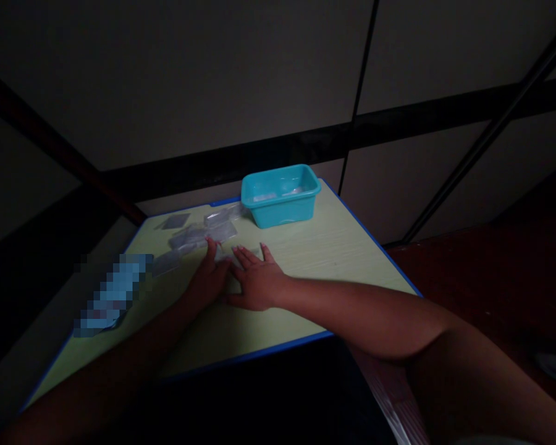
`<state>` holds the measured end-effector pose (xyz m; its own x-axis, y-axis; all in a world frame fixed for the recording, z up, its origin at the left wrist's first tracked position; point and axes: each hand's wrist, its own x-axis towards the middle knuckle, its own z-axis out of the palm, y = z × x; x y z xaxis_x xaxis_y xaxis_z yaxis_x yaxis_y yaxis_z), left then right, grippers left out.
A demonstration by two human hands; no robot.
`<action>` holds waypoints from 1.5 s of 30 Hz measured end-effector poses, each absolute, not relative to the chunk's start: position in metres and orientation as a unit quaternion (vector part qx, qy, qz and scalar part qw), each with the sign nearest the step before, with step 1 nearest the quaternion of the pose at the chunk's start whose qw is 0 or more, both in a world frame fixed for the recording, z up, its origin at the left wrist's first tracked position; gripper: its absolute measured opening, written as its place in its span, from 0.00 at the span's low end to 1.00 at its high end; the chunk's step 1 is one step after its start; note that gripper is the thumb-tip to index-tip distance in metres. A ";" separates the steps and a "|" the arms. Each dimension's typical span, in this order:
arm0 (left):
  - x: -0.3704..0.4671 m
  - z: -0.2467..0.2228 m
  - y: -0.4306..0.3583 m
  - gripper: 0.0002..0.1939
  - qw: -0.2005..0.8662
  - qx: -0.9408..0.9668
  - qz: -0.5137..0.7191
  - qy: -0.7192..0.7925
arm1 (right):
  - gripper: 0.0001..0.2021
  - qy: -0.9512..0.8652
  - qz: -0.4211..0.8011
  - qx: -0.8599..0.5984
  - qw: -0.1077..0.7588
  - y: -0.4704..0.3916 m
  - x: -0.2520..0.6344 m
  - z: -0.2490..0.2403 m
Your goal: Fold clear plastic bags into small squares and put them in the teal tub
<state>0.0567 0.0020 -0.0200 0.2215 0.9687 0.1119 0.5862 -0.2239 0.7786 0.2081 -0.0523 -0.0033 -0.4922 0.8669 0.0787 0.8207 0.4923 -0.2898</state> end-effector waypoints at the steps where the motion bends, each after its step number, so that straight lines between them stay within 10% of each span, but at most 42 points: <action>1: 0.056 -0.020 0.002 0.40 0.313 0.714 0.308 0.546 | 0.40 -0.858 0.112 -0.489 0.109 -0.052 0.209 -0.003; 24: 0.058 -0.028 0.003 0.36 0.254 0.838 0.234 0.422 | 0.51 -0.824 0.193 -0.525 0.092 -0.042 0.240 0.010; 31: 0.060 -0.032 0.006 0.37 0.236 0.854 0.231 0.403 | 0.25 -0.794 0.219 -0.484 0.296 -0.029 0.247 0.014; 45: 0.064 -0.030 0.005 0.40 0.209 0.863 0.236 0.396 | 0.21 -0.806 0.222 -0.425 0.346 -0.022 0.246 0.006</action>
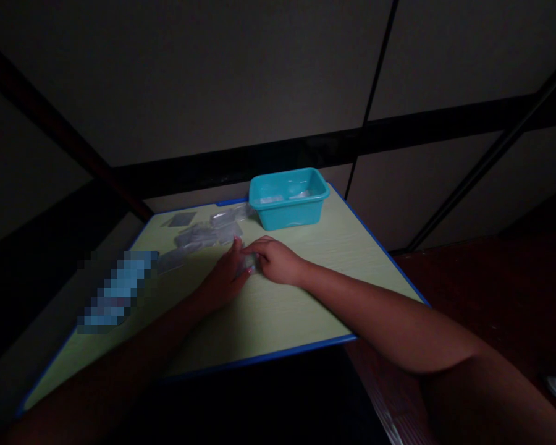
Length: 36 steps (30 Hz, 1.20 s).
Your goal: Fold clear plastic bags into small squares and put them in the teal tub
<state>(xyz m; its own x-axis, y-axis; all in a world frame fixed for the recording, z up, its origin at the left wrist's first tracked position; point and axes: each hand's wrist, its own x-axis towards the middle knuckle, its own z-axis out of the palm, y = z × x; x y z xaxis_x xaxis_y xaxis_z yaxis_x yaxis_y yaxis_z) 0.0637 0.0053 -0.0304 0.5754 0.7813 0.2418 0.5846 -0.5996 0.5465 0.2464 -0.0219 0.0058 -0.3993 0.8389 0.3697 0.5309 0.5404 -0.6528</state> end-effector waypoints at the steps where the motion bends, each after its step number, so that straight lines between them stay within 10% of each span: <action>1: 0.064 -0.031 0.005 0.40 0.204 0.866 0.234 0.392 | 0.20 -0.800 0.231 -0.432 0.347 -0.022 0.246 0.006; 13: 0.066 -0.018 0.001 0.45 0.230 0.858 0.224 0.400 | 0.16 -0.776 0.254 -0.483 0.315 -0.025 0.246 0.011; 22: 0.058 -0.010 0.004 0.23 0.172 0.891 0.202 0.368 | 0.09 -0.799 0.150 -0.527 0.248 -0.031 0.244 0.013; 36: 0.059 -0.011 0.002 0.21 0.113 0.928 0.080 0.347 | 0.11 -0.806 -0.009 -0.574 0.145 -0.043 0.240 0.021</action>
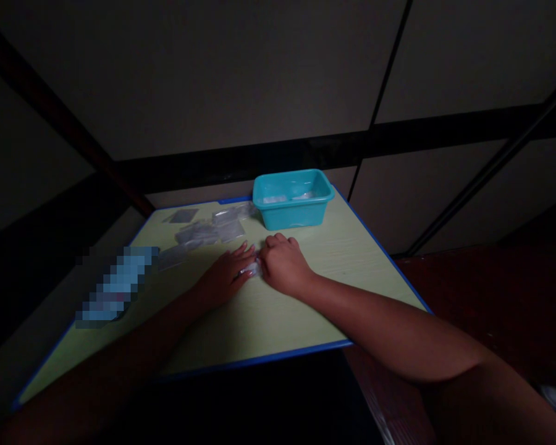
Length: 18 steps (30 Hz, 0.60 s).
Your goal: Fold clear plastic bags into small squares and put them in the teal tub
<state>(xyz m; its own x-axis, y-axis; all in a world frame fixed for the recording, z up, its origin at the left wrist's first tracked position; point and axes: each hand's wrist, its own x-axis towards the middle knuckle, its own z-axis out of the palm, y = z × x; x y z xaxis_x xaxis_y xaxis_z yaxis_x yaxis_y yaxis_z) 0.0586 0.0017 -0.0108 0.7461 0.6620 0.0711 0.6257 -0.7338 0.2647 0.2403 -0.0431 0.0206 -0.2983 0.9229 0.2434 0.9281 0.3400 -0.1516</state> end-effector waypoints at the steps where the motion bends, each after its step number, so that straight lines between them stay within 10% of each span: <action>1: 0.059 -0.011 0.002 0.21 0.110 0.929 0.082 0.343 | 0.11 -0.804 -0.017 -0.575 0.148 -0.045 0.240 0.022; 18: 0.059 -0.011 -0.005 0.24 0.103 0.931 0.099 0.337 | 0.44 -0.840 0.109 -0.531 0.016 -0.065 0.228 0.005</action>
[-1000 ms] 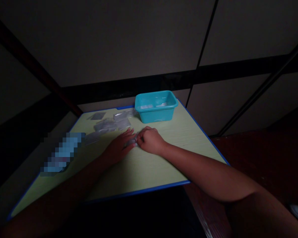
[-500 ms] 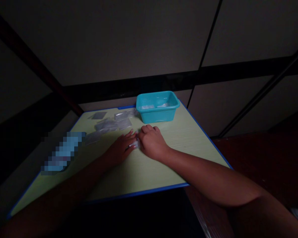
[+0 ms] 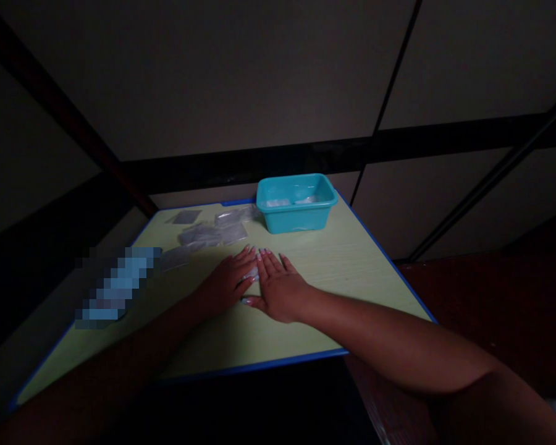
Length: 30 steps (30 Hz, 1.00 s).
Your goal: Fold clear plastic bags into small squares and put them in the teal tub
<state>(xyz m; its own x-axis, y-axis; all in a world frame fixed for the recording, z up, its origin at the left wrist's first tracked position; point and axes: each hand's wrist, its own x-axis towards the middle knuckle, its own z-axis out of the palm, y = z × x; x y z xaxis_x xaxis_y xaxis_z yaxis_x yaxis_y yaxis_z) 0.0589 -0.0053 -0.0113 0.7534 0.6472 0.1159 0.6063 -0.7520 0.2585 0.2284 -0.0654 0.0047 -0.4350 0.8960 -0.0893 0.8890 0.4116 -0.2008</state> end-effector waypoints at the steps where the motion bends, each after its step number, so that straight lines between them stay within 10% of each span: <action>1: 0.058 -0.012 -0.006 0.24 0.094 0.931 0.111 0.336 | 0.45 -0.840 0.109 -0.532 0.013 -0.065 0.228 0.005; 30: 0.044 -0.007 0.006 0.14 0.046 0.917 0.170 0.357 | 0.44 -0.842 0.119 -0.526 0.019 -0.066 0.230 0.005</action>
<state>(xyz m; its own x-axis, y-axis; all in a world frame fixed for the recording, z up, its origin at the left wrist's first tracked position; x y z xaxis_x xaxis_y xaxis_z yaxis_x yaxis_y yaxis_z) 0.0443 0.0058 -0.0067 0.6872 0.6706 0.2795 0.6390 -0.7409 0.2066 0.2301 -0.0662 0.0048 -0.4458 0.8902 -0.0935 0.8814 0.4184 -0.2193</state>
